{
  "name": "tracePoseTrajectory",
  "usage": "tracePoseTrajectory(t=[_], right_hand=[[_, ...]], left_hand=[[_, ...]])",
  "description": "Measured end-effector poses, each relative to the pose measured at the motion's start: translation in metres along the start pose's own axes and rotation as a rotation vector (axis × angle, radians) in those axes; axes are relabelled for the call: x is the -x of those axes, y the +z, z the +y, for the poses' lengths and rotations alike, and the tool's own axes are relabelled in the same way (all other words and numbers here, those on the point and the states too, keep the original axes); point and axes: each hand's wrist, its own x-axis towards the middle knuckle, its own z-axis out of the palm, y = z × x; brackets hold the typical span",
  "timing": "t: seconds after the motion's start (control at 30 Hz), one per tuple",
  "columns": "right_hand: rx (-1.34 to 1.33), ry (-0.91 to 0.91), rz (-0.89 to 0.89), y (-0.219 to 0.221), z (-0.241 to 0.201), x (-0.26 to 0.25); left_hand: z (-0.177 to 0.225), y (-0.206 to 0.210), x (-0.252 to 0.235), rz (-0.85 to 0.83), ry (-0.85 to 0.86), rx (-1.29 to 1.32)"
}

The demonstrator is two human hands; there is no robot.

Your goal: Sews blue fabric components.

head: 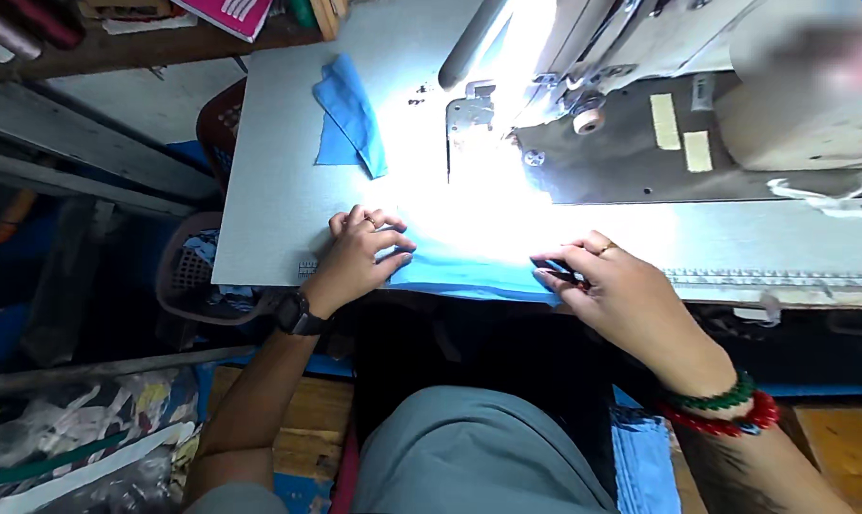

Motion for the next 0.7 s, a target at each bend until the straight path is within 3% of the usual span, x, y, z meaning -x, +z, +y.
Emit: tracePoseTrajectory(t=[0.23, 0.47, 0.6, 0.7], right_hand=[[-0.043, 0.019, 0.006, -0.002, -0.002, 0.018], [-0.002, 0.044, 0.028, 0.0, -0.003, 0.003], [0.011, 0.08, 0.018, 0.0, -0.003, -0.004], [0.005, 0.093, 0.024, 0.001, -0.004, -0.002]], left_hand=[[0.01, -0.009, 0.013, -0.095, 0.004, -0.037], [-0.002, 0.001, -0.002, -0.007, -0.047, 0.012], [0.009, -0.008, -0.005, 0.095, -0.206, 0.035], [0.028, -0.019, 0.015, 0.05, -0.352, 0.007]])
